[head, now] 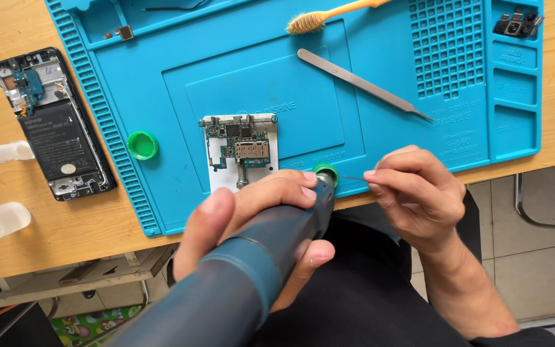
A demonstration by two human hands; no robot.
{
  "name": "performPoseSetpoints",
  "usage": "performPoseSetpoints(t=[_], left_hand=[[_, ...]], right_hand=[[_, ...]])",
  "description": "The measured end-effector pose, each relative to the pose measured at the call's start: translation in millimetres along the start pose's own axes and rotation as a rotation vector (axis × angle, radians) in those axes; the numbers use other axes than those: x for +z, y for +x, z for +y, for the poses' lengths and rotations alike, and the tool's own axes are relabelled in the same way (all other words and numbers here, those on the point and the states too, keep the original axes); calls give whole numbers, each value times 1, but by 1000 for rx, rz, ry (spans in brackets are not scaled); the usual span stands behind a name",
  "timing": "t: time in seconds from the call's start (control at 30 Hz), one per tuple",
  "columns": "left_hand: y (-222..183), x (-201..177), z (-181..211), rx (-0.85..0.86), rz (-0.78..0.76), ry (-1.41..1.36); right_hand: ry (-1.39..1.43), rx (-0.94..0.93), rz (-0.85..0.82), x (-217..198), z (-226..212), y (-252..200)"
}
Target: The person works on a disassembled mobile phone motherboard secured in a white holder. They use a hot air gun to heat a small component, then use tweezers to remove and place the component. They also use a SIM ejector tool to clean or adjust a slot on the board.
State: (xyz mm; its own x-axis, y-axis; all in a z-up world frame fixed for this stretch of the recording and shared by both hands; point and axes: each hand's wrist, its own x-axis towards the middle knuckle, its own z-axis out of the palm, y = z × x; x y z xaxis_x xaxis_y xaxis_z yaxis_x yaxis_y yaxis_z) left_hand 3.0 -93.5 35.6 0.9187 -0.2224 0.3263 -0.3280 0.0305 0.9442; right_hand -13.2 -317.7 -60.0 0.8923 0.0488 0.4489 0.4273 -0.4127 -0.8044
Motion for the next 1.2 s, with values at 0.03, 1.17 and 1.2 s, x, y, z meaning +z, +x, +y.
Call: performPoseSetpoints(t=[0.03, 1.17, 1.2], left_hand=[[-2, 4, -2, 13, 46, 29], [-2, -12, 19, -66, -22, 22], [-3, -11, 17, -69, -23, 23]], right_hand=[[-21, -22, -23, 0, -1, 1], [-191, -245, -177, 8, -6, 10], [-190, -242, -177, 9, -7, 7]])
